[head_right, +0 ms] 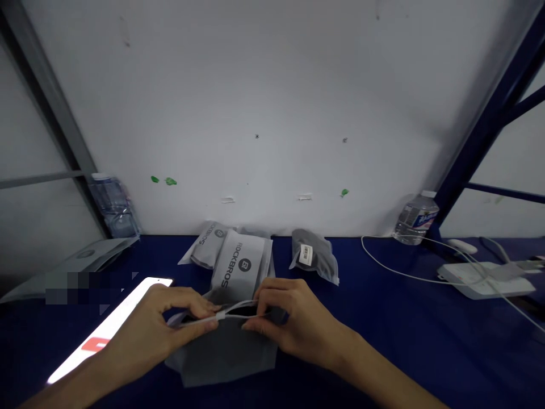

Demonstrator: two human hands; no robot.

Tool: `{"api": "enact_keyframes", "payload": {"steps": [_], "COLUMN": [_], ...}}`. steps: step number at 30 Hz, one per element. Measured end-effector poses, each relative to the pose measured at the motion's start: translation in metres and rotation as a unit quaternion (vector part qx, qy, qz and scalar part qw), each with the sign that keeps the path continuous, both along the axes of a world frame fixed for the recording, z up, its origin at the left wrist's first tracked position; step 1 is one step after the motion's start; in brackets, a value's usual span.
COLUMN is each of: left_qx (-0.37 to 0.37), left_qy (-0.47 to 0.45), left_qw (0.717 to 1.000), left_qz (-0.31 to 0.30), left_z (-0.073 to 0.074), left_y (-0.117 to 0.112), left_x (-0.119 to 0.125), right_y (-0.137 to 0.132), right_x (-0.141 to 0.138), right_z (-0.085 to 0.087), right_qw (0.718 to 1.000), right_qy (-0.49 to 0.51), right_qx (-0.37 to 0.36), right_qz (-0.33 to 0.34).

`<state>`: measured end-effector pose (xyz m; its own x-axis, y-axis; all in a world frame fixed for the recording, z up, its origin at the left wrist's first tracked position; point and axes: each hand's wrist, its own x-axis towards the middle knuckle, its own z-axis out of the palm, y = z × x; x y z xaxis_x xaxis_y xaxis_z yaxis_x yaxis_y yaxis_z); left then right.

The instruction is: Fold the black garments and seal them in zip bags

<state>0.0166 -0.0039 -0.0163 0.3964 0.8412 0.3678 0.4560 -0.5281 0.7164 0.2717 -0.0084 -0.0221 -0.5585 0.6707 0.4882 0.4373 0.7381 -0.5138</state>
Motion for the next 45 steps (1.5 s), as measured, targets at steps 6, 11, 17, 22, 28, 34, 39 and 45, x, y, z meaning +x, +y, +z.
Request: {"api": "enact_keyframes", "payload": {"steps": [6,11,17,22,28,34,39,45], "left_qx": [-0.010,-0.006,0.043,0.185,0.303,0.271,0.257,0.254], "left_qy": [0.003,-0.007,0.004,0.063,0.120,0.136,0.128,0.131], "left_qw": [1.000,1.000,0.998,0.976,0.940,0.948,0.954,0.954], "left_qz": [-0.006,-0.022,-0.045,-0.091,-0.106,-0.096,-0.090,-0.096], "left_z": [0.002,0.000,-0.002,-0.004,-0.004,-0.001,0.000,-0.002], "left_y": [0.001,0.000,-0.002,-0.001,-0.001,-0.001,-0.001,0.001], "left_x": [0.000,0.001,0.001,-0.001,-0.003,-0.006,-0.006,-0.007], "right_y": [-0.007,-0.011,-0.008,-0.006,-0.009,-0.010,-0.009,-0.007], "right_x": [-0.004,-0.016,-0.027,-0.028,-0.025,-0.016,-0.008,-0.002], "right_z": [0.007,0.010,0.003,0.001,0.003,0.008,0.012,0.013], "right_qw": [0.999,0.993,0.982,0.987,0.994,0.993,0.994,0.994], "right_qy": [0.004,-0.011,-0.025,-0.029,-0.019,-0.026,-0.032,-0.051], "right_qx": [0.027,0.119,0.185,0.156,0.107,0.108,0.100,0.100], "right_qz": [-0.044,-0.019,-0.017,-0.025,-0.012,-0.029,-0.022,0.007]}}
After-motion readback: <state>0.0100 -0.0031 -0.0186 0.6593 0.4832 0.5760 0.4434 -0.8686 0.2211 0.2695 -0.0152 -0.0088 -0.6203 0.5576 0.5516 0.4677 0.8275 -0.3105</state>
